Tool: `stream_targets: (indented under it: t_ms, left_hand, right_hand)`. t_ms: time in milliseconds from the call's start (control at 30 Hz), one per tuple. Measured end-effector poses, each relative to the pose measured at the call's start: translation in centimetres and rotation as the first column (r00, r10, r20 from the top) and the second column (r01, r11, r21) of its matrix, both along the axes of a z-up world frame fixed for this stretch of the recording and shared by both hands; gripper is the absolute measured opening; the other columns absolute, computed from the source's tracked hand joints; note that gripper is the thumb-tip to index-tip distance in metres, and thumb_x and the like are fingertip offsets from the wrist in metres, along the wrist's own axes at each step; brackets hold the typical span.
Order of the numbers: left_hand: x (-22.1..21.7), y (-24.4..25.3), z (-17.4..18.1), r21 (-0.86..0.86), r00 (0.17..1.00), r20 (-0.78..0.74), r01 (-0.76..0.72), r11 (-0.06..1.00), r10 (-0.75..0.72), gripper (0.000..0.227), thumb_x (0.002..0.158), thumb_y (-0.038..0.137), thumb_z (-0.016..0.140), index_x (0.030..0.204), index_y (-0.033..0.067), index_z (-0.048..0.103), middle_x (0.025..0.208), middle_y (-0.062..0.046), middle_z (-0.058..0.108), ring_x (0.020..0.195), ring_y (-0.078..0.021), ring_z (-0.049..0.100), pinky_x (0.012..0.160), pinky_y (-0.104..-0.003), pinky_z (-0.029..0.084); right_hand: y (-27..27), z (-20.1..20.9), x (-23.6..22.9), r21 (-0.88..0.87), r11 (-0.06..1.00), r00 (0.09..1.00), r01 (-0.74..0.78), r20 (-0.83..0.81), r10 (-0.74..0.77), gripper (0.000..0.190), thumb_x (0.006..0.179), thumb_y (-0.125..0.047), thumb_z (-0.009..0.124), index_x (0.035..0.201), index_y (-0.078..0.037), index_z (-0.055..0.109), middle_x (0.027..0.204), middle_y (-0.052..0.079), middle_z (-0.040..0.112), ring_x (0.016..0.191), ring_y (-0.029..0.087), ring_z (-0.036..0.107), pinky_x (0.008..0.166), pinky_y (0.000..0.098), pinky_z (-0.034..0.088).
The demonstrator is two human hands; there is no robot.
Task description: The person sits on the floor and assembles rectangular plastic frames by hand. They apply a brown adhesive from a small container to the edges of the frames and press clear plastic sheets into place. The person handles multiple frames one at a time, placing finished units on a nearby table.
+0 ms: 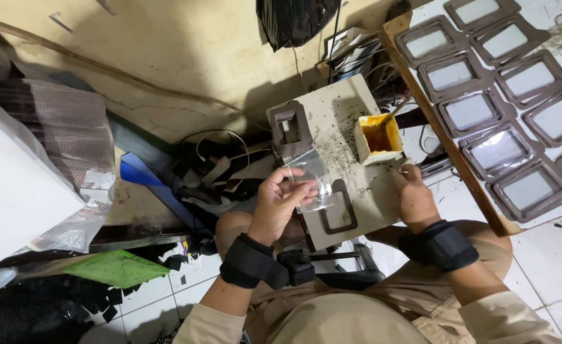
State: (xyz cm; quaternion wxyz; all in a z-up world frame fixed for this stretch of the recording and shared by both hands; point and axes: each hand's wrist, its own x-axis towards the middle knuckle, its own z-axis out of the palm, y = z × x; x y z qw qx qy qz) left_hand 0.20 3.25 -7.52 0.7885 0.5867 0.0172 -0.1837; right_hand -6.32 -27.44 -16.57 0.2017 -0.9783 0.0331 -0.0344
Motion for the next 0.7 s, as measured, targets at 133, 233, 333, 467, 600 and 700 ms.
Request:
stream_targets:
  t_ms: [133,233,333,467,600,700]
  left_hand:
    - [-0.1,-0.1,0.3,-0.005,1.0,-0.008,0.006,1.0,-0.006,0.034,0.092,0.004,0.073,0.123,0.0022,0.06,0.112,-0.029,0.074,0.094,-0.0282,0.078,0.08,-0.035,0.065]
    - [-0.2,-0.2,0.8,-0.011,1.0,-0.02,0.006,1.0,-0.006,0.034,0.092,0.003,0.073,0.123,0.0021,0.06,0.112,-0.029,0.074,0.094,-0.0297,0.078,0.079,-0.035,0.065]
    - [-0.4,-0.4,1.3,-0.011,0.999,-0.031,0.008,1.0,-0.008,0.035,0.092,0.003,0.072,0.125,0.0013,0.059,0.113,-0.031,0.073,0.095,-0.032,0.077,0.079,-0.036,0.065]
    - [-0.5,-0.6,1.1,-0.04,0.999,-0.028,0.02,0.999,-0.021,0.038,0.092,0.003,0.073,0.127,0.001,0.057,0.116,-0.031,0.072,0.096,-0.0334,0.076,0.08,-0.04,0.065]
    - [-0.7,-0.9,2.2,-0.065,0.999,-0.02,0.027,0.998,-0.028,0.039,0.093,0.004,0.073,0.128,0.0033,0.057,0.115,-0.028,0.073,0.093,-0.0299,0.077,0.079,-0.038,0.066]
    - [-0.9,-1.2,3.3,-0.089,0.999,-0.008,0.047,0.995,-0.048,0.04,0.093,0.004,0.073,0.13,0.0034,0.057,0.115,-0.028,0.072,0.094,-0.03,0.076,0.079,-0.04,0.066]
  right_hand:
    - [-0.1,-1.7,0.2,0.008,1.0,1.0,-0.016,-0.017,0.016,0.031,0.096,-0.016,0.054,0.125,-0.009,0.061,0.133,0.018,0.052,0.095,0.047,0.072,0.081,0.0514,0.064]
    - [-0.3,-2.4,0.3,-0.048,0.998,0.999,-0.05,-0.021,0.049,0.029,0.096,-0.017,0.056,0.122,-0.008,0.065,0.133,0.018,0.054,0.095,0.045,0.073,0.08,0.0492,0.065]
    - [-0.7,-3.2,0.5,0.0,0.998,0.998,-0.056,-0.025,0.056,0.031,0.095,-0.017,0.056,0.122,-0.006,0.065,0.134,0.018,0.054,0.096,0.045,0.073,0.08,0.0507,0.065]
    - [-0.6,-2.8,0.5,0.013,0.999,0.999,-0.037,0.016,0.036,0.028,0.088,-0.017,0.065,0.115,-0.009,0.068,0.131,0.013,0.056,0.094,0.046,0.072,0.08,0.0537,0.064]
    - [1.3,0.2,0.0,-0.059,0.998,0.98,-0.016,0.198,0.028,0.022,0.089,-0.025,0.075,0.11,-0.025,0.073,0.108,-0.002,0.063,0.094,0.028,0.074,0.078,0.0384,0.062]
    - [2.5,2.9,-0.2,0.062,0.995,0.935,-0.083,0.35,0.056,0.02,0.089,-0.027,0.08,0.108,-0.028,0.076,0.097,-0.005,0.065,0.092,0.022,0.07,0.081,0.0346,0.058]
